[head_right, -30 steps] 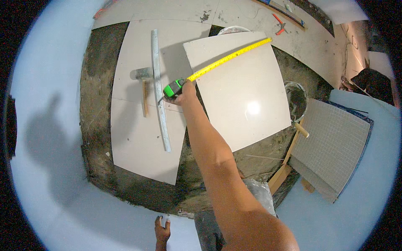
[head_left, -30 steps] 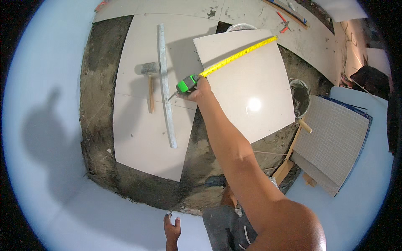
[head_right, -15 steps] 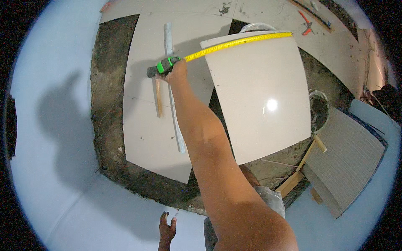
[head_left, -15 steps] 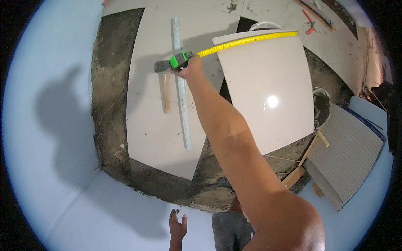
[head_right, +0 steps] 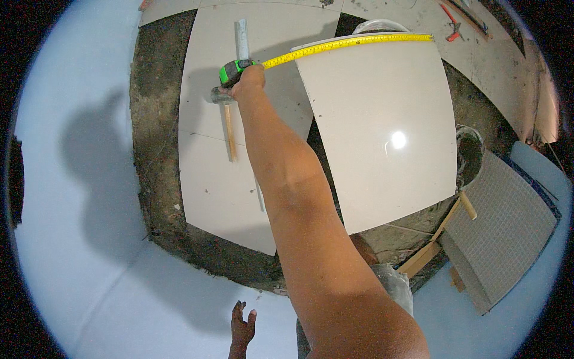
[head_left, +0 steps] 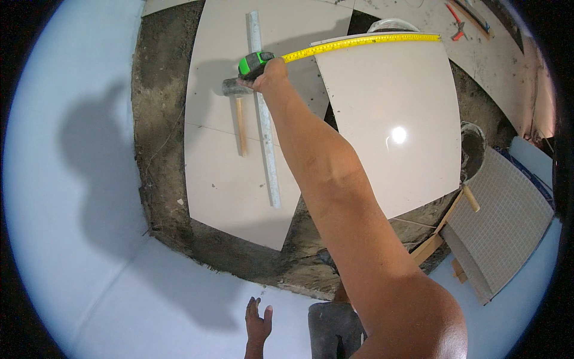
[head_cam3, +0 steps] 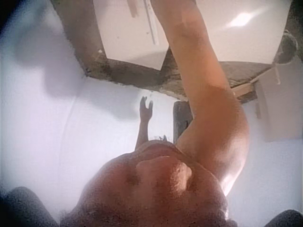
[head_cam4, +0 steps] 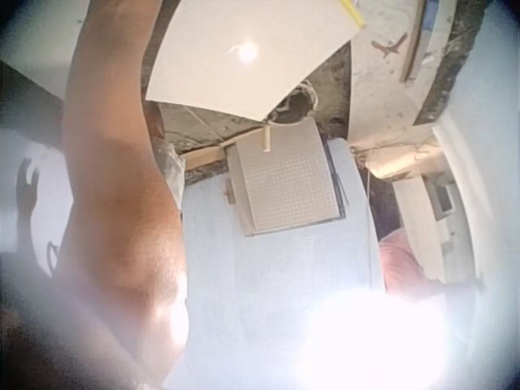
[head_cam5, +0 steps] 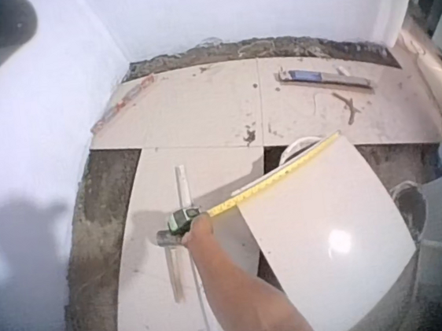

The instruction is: The person positions a large white floor tile onto a bed of mortar, then removes it to mark a cut line. He uses a metal straightedge and a marker to draw a line on the tile, and later measures the floor area with a tape measure.

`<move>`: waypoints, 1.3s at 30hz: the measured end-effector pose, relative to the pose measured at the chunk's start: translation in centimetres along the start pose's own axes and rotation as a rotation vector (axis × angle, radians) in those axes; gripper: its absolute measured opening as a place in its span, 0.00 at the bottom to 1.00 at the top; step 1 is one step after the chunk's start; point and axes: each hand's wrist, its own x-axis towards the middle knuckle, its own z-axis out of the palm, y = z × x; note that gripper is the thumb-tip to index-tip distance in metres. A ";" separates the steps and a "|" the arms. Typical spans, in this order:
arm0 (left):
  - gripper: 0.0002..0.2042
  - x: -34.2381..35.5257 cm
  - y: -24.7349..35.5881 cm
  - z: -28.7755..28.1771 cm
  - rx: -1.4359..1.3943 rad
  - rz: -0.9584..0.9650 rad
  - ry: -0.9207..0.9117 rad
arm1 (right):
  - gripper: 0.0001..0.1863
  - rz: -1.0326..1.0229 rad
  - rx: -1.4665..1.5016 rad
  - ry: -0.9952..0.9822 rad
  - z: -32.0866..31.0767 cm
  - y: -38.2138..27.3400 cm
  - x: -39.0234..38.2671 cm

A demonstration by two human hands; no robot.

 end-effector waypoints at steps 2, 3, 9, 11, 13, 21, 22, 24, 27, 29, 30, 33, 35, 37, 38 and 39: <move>0.26 0.1 0.4 -0.4 0.007 -0.013 -0.004 | 0.22 0.002 0.009 0.012 0.2 0.1 0.2; 0.26 0.1 0.5 -0.6 0.010 -0.020 -0.006 | 0.22 0.003 0.014 0.018 0.3 0.2 0.2; 0.26 0.2 1.1 -1.4 0.054 -0.032 -0.015 | 0.22 0.018 0.056 0.055 0.2 0.3 2.7; 0.26 0.2 1.2 -1.5 0.060 -0.029 -0.024 | 0.22 0.005 0.059 0.055 0.0 0.1 3.8; 0.26 0.1 1.1 -1.8 0.062 -0.024 -0.029 | 0.23 -0.012 0.071 0.078 0.1 0.4 3.9; 0.24 -0.5 1.4 -1.6 0.009 -0.055 0.006 | 0.27 0.006 0.075 0.052 0.5 0.6 4.6; 0.24 -0.4 1.5 -1.6 0.021 -0.043 0.002 | 0.26 -0.011 0.089 0.055 0.4 0.5 5.4; 0.24 0.1 1.8 -2.1 0.058 -0.007 -0.011 | 0.24 -0.053 0.132 0.061 0.1 -0.3 7.8; 0.24 -0.4 2.1 -1.7 0.090 0.000 -0.002 | 0.27 -0.023 0.071 0.075 0.3 0.8 6.0; 0.24 -0.4 2.4 -1.7 0.070 -0.012 0.000 | 0.27 -0.020 0.069 0.080 0.4 0.7 5.7; 0.24 -0.4 2.5 -1.8 0.058 -0.018 0.000 | 0.27 -0.018 0.068 0.084 0.5 0.8 5.6; 0.24 0.0 1.4 -1.9 0.093 0.032 -0.002 | 0.26 -0.072 0.142 0.021 -0.1 -0.3 8.0; 0.24 -0.3 2.0 -1.7 0.097 0.011 -0.004 | 0.26 -0.034 0.099 0.060 0.3 0.5 6.8; 0.24 -0.4 2.1 -1.5 0.093 0.009 -0.002 | 0.24 -0.032 0.084 0.072 0.5 0.7 6.0; 0.24 -0.3 1.8 -1.5 0.089 0.019 0.000 | 0.22 -0.049 0.093 0.065 0.6 0.4 6.2; 0.24 -0.3 1.6 -1.6 0.086 0.030 0.001 | 0.21 -0.067 0.104 0.057 0.5 0.0 6.3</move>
